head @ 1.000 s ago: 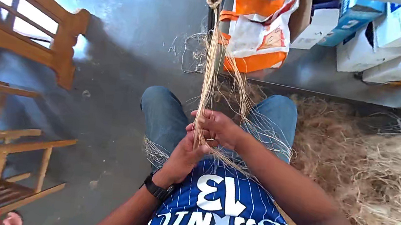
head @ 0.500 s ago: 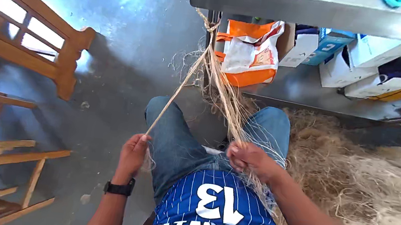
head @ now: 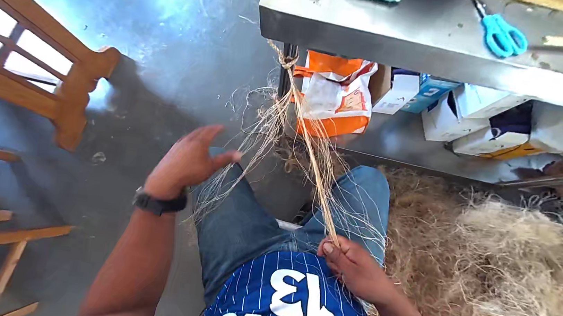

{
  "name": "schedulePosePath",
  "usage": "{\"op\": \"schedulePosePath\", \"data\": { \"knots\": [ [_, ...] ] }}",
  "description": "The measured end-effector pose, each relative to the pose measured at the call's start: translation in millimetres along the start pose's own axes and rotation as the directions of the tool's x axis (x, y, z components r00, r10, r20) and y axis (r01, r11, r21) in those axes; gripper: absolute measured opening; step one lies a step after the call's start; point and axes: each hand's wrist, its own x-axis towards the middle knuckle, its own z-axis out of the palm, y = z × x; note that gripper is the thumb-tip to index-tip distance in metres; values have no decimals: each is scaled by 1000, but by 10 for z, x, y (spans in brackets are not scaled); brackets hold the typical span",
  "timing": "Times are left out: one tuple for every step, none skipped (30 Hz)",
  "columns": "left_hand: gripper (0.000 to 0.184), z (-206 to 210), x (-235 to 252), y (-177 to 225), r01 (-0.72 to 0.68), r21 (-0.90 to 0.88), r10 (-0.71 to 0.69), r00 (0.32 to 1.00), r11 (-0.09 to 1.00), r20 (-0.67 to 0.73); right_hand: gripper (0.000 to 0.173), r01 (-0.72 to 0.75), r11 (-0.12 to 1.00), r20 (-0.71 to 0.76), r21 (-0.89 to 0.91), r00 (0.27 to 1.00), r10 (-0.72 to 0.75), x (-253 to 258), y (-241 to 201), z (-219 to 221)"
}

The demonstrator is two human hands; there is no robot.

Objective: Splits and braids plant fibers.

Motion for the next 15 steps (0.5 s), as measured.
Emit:
{"op": "schedulePosePath", "data": {
  "knots": [
    [79, 51, 284, 190, -23, -92, 18, 998, 996, -54, 29, 13, 997, 1, -72, 1000, -13, 3, -22, 5],
    [75, 143, 569, 345, -38, -214, 23, 997, 976, -74, 30, 26, 988, 13, -150, 1000, -25, 7, -54, 13],
    [69, 260, 837, 460, -38, -371, 17, 998, 928, -60, 31, 45, 973, 35, -228, 999, -38, 14, -89, 26],
    [62, 380, 1072, 539, -8, -550, -2, 1000, 835, -18, 33, 68, 951, 60, -303, 997, -52, 27, -122, 44],
    [54, 494, 1272, 583, 33, -712, -9, 999, 701, 38, 35, 81, 924, 83, -373, 995, -54, 42, -158, 57],
    [47, 572, 1416, 615, 85, -822, -2, 995, 563, 102, 37, 83, 895, 102, -438, 994, -42, 59, -196, 61],
    [44, 616, 1504, 627, 146, -871, 12, 985, 470, 171, 38, 82, 869, 117, -489, 993, -29, 72, -226, 58],
    [42, 637, 1542, 626, 191, -883, 38, 973, 430, 228, 38, 82, 847, 127, -525, 992, -17, 75, -246, 52],
    [39, 647, 1552, 609, 217, -880, 65, 961, 422, 268, 37, 84, 834, 134, -545, 991, -13, 71, -260, 46],
    [33, 649, 1559, 577, 223, -872, 84, 955, 435, 286, 37, 93, 828, 142, -553, 990, -16, 72, -263, 40],
    [28, 630, 1567, 547, 232, -861, 70, 953, 452, 293, 37, 105, 821, 159, -561, 987, -17, 81, -269, 34],
    [24, 597, 1570, 536, 238, -847, 40, 956, 476, 291, 38, 122, 809, 188, -575, 982, -14, 100, -289, 29],
    [24, 563, 1568, 528, 239, -828, 11, 959, 507, 283, 38, 146, 788, 225, -599, 974, -10, 125, -320, 35],
    [25, 541, 1568, 520, 230, -802, -5, 962, 551, 272, 39, 176, 756, 265, -631, 964, -4, 160, -364, 52],
    [26, 535, 1571, 515, 208, -757, -9, 966, 619, 257, 39, 202, 713, 302, -671, 953, 15, 210, -413, 79]
  ]
}}
